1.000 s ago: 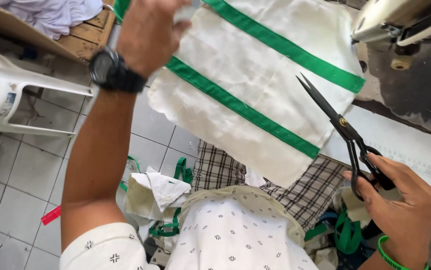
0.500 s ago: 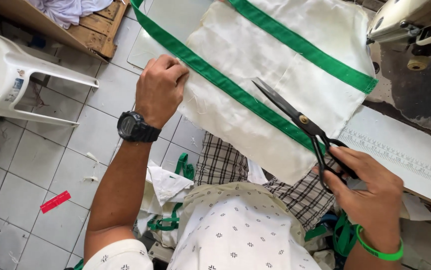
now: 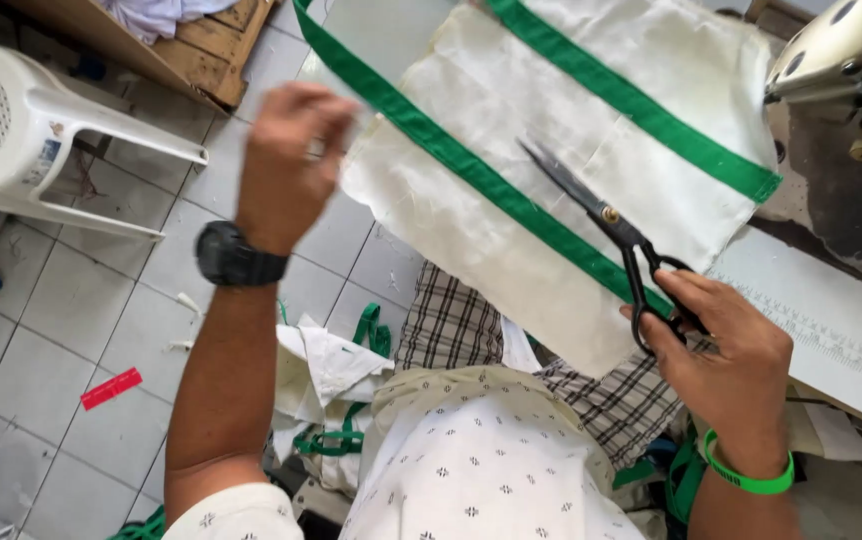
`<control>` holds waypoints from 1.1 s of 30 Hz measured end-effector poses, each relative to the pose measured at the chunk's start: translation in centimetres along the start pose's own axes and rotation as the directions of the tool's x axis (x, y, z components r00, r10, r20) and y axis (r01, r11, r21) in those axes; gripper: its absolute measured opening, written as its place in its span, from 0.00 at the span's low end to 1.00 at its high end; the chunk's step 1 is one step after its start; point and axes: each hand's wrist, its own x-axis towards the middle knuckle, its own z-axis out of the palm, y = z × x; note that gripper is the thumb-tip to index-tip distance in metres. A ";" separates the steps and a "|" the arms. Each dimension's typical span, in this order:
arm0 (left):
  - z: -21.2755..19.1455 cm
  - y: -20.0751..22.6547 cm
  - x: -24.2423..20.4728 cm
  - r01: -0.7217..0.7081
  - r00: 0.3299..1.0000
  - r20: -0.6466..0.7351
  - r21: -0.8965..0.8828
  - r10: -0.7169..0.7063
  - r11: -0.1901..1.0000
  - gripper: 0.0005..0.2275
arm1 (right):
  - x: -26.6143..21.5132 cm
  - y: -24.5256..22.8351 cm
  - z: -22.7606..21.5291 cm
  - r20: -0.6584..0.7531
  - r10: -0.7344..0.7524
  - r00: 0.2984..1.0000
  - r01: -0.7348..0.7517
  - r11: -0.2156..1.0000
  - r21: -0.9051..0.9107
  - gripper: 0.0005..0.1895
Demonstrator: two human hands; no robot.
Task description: The person sews a white fabric bag with green straps using a sewing machine. They then use scissors to trim excess threads and fabric from the bag's edges and straps. Finally, they fold and align the bag's edges, preparing it for further sewing.
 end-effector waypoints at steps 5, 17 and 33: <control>3.0 1.6 -1.2 -0.084 0.952 0.296 0.015 0.076 0.996 0.08 | 0.6 0.5 0.8 -0.038 -0.057 0.998 0.056 0.998 -0.019 0.19; -0.2 -4.8 -0.9 0.352 0.929 -0.103 0.535 -0.354 0.768 0.34 | 0.9 1.9 3.0 -0.033 0.031 0.999 -0.030 0.998 0.053 0.11; 3.9 -6.0 -3.7 0.083 0.970 0.174 0.411 -0.168 0.908 0.08 | 0.8 2.4 3.0 0.000 0.110 0.994 -0.110 0.992 0.061 0.11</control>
